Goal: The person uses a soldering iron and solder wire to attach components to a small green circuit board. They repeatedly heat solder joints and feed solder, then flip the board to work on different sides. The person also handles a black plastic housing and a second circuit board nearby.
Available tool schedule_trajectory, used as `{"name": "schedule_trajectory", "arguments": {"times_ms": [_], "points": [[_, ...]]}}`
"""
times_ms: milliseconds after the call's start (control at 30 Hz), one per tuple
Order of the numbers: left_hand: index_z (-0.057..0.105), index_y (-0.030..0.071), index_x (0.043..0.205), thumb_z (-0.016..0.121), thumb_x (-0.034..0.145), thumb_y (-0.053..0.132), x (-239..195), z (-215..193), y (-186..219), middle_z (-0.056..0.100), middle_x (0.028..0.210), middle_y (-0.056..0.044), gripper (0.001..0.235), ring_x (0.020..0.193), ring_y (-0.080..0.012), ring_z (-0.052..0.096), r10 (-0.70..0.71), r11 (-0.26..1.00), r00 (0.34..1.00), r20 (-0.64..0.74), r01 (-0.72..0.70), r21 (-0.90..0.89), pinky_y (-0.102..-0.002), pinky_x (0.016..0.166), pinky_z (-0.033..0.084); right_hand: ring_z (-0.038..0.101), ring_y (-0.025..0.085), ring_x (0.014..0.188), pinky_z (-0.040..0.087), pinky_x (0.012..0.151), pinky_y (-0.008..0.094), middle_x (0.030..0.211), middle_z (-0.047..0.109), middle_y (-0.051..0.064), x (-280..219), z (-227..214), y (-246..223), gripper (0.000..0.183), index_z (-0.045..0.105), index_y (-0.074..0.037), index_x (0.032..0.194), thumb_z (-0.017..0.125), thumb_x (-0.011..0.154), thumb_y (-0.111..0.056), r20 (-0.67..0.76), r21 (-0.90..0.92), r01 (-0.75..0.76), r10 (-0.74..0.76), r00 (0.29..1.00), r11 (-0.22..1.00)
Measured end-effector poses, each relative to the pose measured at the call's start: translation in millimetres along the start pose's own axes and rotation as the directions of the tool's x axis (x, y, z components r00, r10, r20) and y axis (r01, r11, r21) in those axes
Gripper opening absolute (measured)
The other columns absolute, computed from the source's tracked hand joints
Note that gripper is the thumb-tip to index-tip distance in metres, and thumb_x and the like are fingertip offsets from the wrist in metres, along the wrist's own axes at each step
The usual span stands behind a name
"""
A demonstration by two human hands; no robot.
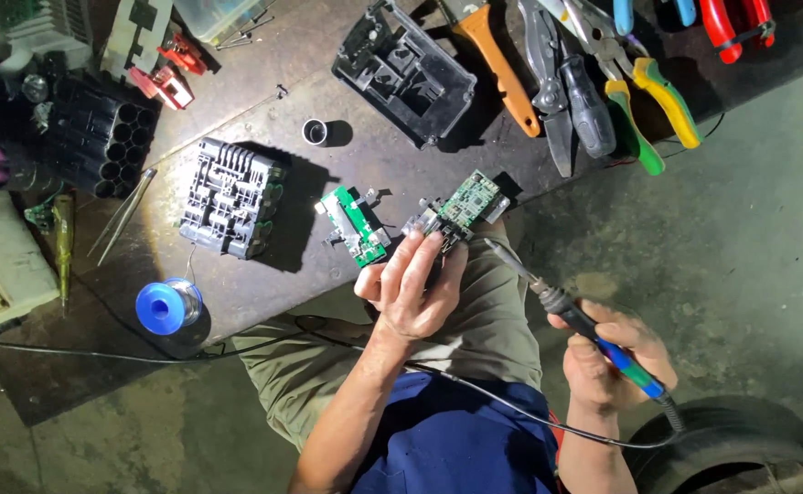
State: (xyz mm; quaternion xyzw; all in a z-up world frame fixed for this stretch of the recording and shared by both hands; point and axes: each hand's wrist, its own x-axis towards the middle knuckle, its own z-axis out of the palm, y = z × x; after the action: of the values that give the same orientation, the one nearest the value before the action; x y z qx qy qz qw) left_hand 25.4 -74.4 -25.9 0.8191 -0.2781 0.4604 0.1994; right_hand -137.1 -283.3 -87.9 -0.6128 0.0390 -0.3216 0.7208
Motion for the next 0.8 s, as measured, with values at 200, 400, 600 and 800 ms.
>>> {"name": "schedule_trajectory", "arguments": {"times_ms": [200,400,600,800], "points": [[0.077,0.022,0.088,0.083,0.09,0.008,-6.1,3.5,-0.9,0.07,0.118,-0.004,0.015,0.1,-0.0188,0.074,0.025,1.0,1.0,-0.002,-0.025,0.017,-0.031,0.079,0.033,0.071,0.054,0.098,0.058,0.072,0.031,0.14,0.05,0.041,-24.7,-29.9,28.8,0.024,0.058,0.014,0.117,0.045,0.097,0.011,0.194,0.313,-0.321,0.27,0.943,0.894],[0.074,0.027,0.074,0.075,0.089,0.008,-2.8,11.6,1.4,0.075,0.104,-0.002,0.024,0.091,-0.0207,0.076,0.003,1.0,0.996,-0.085,-0.002,0.009,-0.028,0.078,0.04,0.06,0.03,0.057,0.05,0.051,0.031,0.1,0.066,0.049,8.7,16.9,15.8,0.022,0.064,0.015,0.104,0.062,0.089,-0.001,-0.049,0.223,-0.37,0.39,0.919,0.902],[0.076,0.033,0.064,0.071,0.087,0.009,-11.1,15.2,3.9,0.081,0.09,0.001,0.033,0.086,-0.0219,0.079,-0.074,0.997,0.984,-0.163,0.076,0.002,-0.028,0.077,0.048,0.076,0.04,0.064,0.064,0.059,0.044,0.09,0.071,0.04,8.1,30.9,22.0,0.026,0.059,0.015,0.09,0.077,0.084,-0.003,0.023,-0.135,0.183,-0.182,0.983,0.974],[0.078,0.032,0.066,0.072,0.088,0.01,-14.3,17.3,3.2,0.081,0.091,0.0,0.032,0.086,-0.0232,0.078,-0.077,0.997,0.983,-0.169,0.075,-0.018,-0.03,0.077,0.05,0.076,0.039,0.066,0.063,0.06,0.043,0.089,0.071,0.039,8.7,31.5,25.1,0.026,0.059,0.015,0.091,0.077,0.085,-0.003,0.027,-0.154,0.203,-0.201,0.979,0.967]]}}
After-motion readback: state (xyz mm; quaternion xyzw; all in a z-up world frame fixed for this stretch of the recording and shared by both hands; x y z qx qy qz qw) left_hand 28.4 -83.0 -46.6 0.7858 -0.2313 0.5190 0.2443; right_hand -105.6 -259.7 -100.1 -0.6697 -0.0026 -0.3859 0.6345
